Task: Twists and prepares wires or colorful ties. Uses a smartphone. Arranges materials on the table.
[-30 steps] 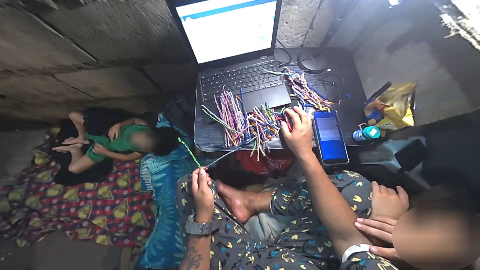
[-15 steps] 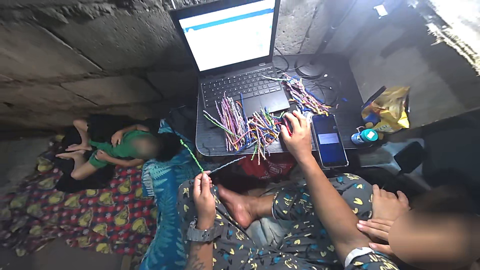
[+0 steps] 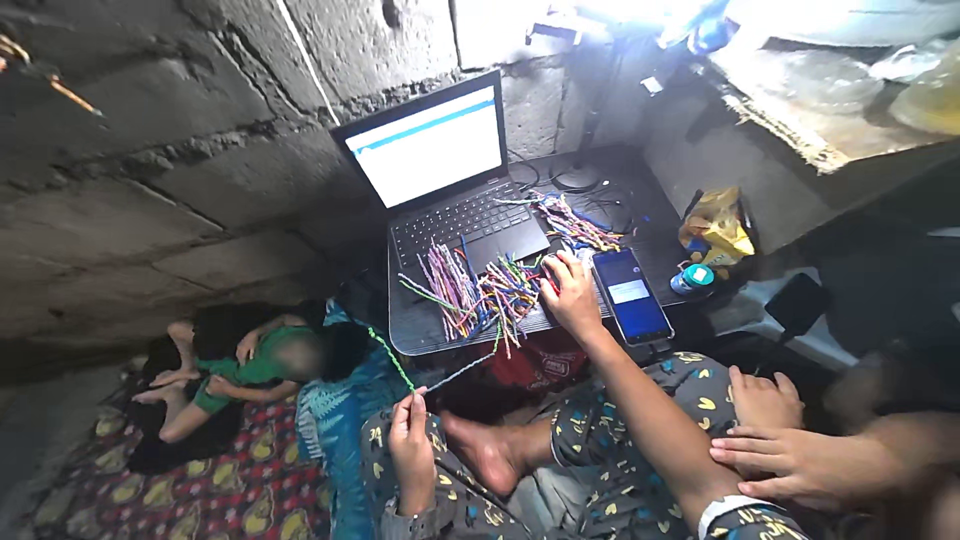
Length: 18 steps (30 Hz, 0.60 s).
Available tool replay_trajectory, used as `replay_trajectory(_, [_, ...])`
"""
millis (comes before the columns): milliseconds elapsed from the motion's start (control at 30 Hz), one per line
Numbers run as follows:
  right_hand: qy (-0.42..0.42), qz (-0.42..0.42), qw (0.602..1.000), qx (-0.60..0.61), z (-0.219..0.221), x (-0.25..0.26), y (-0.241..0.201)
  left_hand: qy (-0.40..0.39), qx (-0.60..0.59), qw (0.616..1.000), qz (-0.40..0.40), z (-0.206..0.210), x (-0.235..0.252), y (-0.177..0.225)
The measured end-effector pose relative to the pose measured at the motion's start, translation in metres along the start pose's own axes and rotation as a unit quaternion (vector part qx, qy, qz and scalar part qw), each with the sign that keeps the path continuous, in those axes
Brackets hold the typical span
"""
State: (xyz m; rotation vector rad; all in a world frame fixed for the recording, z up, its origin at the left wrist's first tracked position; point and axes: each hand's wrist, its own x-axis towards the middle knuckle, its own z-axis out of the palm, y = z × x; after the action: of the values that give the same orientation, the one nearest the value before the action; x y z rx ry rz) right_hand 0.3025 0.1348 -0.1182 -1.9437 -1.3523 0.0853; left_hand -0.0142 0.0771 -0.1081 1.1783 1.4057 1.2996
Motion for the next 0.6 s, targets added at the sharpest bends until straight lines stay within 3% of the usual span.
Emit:
replay_trajectory(133, [0.02, -0.002, 1.0, 0.017, -0.002, -0.001, -0.003, -0.027, -0.066, 0.996, -0.049, -0.003, -0.009, 0.011])
replay_trajectory(233, [0.128, -0.1, 0.987, 0.015, -0.003, -0.013, -0.009, -0.068, -0.168, 0.976, -0.123, -0.006, -0.02, 0.025])
replay_trajectory(300, [0.124, -0.153, 0.979, 0.056, -0.014, -0.028, -0.032, -0.116, -0.21, 0.957, -0.162, -0.007, -0.03, 0.033])
replay_trajectory(367, [-0.017, -0.152, 0.979, 0.136, -0.032, -0.045, -0.059, -0.171, -0.232, 0.939, -0.19, -0.006, -0.04, 0.041])
replay_trajectory(433, [-0.22, -0.128, 0.934, 0.251, -0.045, -0.057, -0.075, -0.216, -0.249, 0.922, -0.205, -0.001, -0.05, 0.051])
replay_trajectory(500, [-0.351, -0.117, 0.847, 0.382, -0.046, -0.067, -0.081, -0.261, -0.267, 0.902, -0.216, 0.005, -0.06, 0.061])
replay_trajectory(600, [-0.461, -0.099, 0.697, 0.541, -0.048, -0.077, -0.086, -0.337, -0.323, 0.851, -0.241, 0.014, -0.072, 0.071])
